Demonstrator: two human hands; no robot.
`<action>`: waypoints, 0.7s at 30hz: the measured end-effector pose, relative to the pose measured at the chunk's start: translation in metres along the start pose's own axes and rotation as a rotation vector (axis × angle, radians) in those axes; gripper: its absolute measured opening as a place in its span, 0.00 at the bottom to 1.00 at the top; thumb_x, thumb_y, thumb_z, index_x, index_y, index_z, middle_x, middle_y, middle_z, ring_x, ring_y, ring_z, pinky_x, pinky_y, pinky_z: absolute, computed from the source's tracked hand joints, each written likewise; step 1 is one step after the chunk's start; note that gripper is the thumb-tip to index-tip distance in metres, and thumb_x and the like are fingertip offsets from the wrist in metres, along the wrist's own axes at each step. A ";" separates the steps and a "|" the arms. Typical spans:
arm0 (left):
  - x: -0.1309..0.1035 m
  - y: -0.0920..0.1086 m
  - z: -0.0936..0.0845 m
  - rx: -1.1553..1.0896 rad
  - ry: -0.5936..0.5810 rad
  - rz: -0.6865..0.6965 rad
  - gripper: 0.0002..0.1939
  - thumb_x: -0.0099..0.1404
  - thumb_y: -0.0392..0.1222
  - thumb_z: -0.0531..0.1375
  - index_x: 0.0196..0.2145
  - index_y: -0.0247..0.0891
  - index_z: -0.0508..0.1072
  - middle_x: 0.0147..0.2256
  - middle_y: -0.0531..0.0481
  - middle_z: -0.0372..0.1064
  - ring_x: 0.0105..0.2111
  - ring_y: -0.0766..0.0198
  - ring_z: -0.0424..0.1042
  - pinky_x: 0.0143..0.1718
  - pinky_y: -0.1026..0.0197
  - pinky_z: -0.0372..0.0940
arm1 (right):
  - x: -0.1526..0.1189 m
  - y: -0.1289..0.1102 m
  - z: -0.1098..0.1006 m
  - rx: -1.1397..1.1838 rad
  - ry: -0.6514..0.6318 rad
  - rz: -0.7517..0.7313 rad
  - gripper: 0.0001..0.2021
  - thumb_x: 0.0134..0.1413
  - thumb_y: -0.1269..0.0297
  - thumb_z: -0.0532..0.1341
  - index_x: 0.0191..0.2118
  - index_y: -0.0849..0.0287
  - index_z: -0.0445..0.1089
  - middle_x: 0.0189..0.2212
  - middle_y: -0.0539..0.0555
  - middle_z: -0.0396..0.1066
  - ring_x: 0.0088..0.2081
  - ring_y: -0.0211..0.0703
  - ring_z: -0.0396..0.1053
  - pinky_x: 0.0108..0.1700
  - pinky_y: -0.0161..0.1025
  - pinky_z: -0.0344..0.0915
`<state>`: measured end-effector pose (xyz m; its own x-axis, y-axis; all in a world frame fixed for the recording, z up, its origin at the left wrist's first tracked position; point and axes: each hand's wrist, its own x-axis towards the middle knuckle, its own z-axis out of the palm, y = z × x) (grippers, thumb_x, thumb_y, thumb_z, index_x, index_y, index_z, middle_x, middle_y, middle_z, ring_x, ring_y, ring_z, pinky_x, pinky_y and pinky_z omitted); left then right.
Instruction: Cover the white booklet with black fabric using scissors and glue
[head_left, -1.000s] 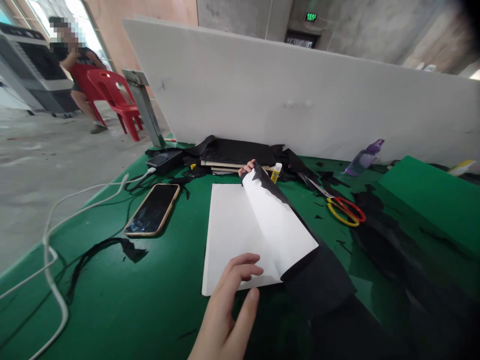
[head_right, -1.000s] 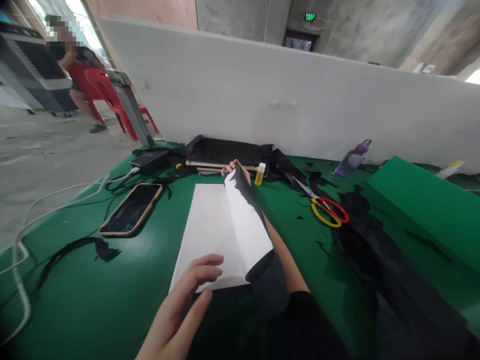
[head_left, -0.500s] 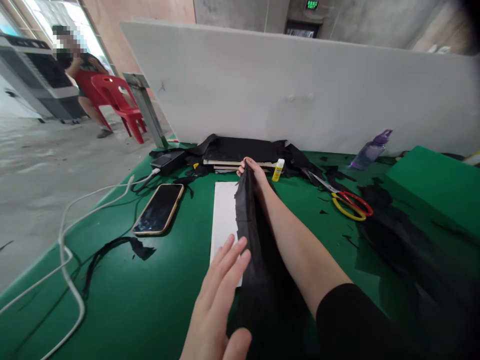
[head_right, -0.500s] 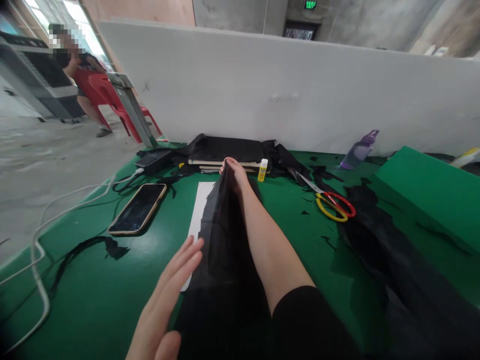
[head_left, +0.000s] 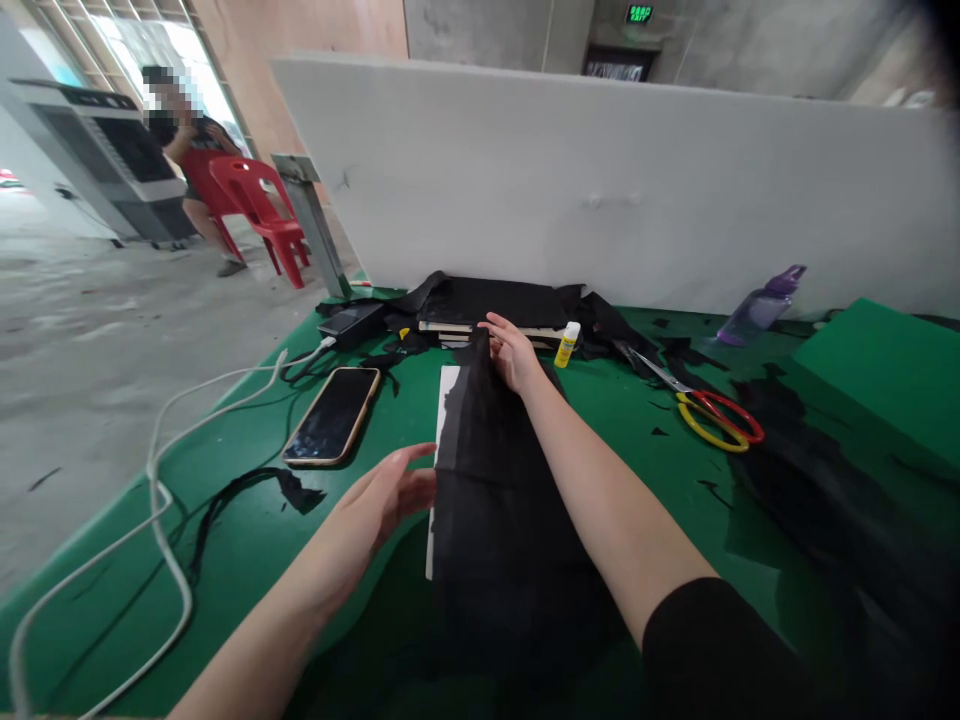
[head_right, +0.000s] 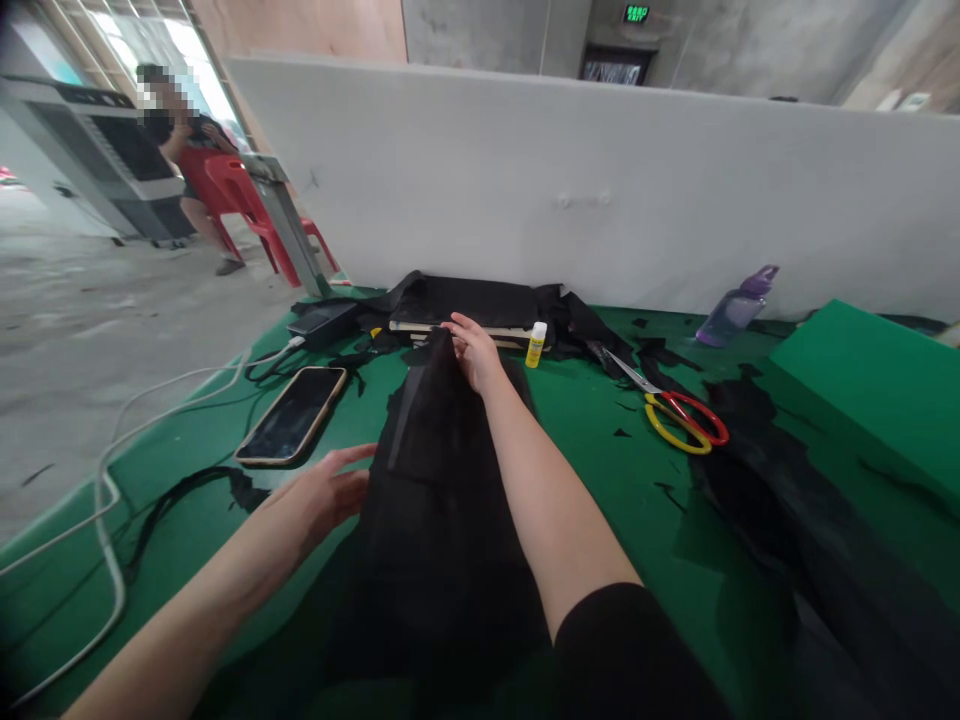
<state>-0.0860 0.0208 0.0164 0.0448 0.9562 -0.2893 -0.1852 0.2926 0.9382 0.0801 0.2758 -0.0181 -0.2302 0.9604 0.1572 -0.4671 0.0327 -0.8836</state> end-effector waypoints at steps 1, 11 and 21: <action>0.005 0.003 0.000 -0.053 -0.023 -0.033 0.24 0.65 0.58 0.52 0.52 0.42 0.67 0.43 0.44 0.74 0.44 0.54 0.73 0.49 0.50 0.65 | 0.000 0.002 0.001 -0.109 -0.014 -0.034 0.16 0.49 0.61 0.60 0.47 0.52 0.64 0.42 0.49 0.73 0.33 0.34 0.71 0.33 0.33 0.67; 0.105 0.016 -0.001 0.054 0.149 0.074 0.17 0.54 0.47 0.63 0.39 0.35 0.73 0.38 0.42 0.75 0.37 0.53 0.74 0.38 0.53 0.67 | -0.008 0.021 0.017 -0.890 -0.105 -0.252 0.18 0.49 0.70 0.56 0.49 0.57 0.63 0.42 0.55 0.73 0.41 0.41 0.71 0.49 0.44 0.63; 0.185 0.009 -0.013 0.216 0.438 0.367 0.15 0.58 0.37 0.56 0.43 0.35 0.73 0.37 0.44 0.74 0.38 0.59 0.72 0.41 0.58 0.64 | -0.015 0.015 0.024 -1.330 -0.109 -0.435 0.10 0.46 0.74 0.54 0.34 0.58 0.69 0.33 0.54 0.72 0.41 0.46 0.67 0.54 0.47 0.54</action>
<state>-0.0925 0.2005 -0.0314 -0.4005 0.9148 0.0522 0.0934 -0.0159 0.9955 0.0558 0.2554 -0.0230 -0.3709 0.7818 0.5012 0.6158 0.6110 -0.4974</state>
